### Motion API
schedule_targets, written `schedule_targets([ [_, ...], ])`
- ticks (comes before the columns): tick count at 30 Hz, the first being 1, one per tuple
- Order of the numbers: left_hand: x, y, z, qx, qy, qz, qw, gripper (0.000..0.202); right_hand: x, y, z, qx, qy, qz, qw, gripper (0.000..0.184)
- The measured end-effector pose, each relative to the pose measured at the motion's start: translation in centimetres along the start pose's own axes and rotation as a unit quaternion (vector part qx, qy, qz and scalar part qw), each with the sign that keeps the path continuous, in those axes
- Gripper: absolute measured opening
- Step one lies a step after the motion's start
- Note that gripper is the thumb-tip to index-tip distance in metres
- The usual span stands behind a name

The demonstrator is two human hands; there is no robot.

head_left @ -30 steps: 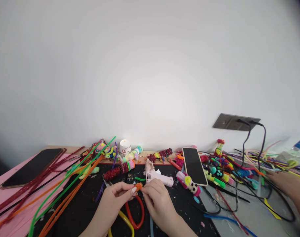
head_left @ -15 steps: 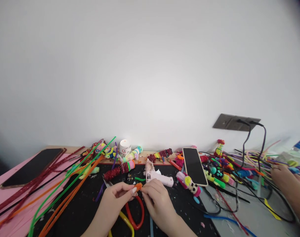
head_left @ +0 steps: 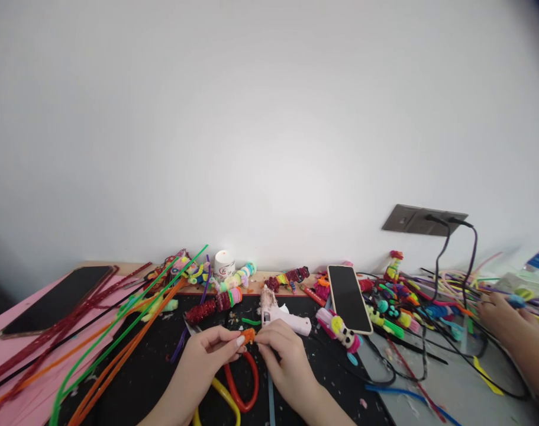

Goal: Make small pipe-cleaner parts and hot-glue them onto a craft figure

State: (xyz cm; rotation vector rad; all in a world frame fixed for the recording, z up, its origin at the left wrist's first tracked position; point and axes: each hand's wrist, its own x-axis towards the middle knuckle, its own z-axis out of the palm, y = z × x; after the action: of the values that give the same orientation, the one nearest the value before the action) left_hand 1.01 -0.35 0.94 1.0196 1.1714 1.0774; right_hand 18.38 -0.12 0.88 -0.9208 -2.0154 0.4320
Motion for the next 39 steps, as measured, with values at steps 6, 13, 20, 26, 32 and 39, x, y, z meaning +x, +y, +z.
schedule_targets([
  [6,0.0,0.0,0.0,-0.002,-0.005,0.001,1.0,0.015,0.1,0.0,0.0,0.003,0.006,0.008,1.0,0.017],
  [13,0.0,-0.1,0.0,0.002,-0.006,-0.001,1.0,0.015,-0.2,0.2,0.2,0.008,0.015,0.02,1.0,0.015],
  [20,0.3,-0.4,-0.1,0.005,-0.005,-0.001,1.0,0.017,-0.3,0.5,0.4,0.008,0.024,0.07,0.997,0.015],
  [26,0.3,-0.7,-0.2,0.017,-0.021,0.019,0.999,0.017,-0.3,0.4,0.1,0.028,0.002,0.081,0.996,0.04],
  [32,0.4,-1.0,-0.4,0.017,-0.056,0.032,0.998,0.015,-0.3,0.3,-0.3,0.038,-0.036,0.054,0.997,0.037],
  [39,0.4,-0.7,-0.2,0.022,-0.077,0.027,0.996,0.014,-0.4,0.4,-0.2,0.044,-0.035,0.065,0.996,0.031],
])
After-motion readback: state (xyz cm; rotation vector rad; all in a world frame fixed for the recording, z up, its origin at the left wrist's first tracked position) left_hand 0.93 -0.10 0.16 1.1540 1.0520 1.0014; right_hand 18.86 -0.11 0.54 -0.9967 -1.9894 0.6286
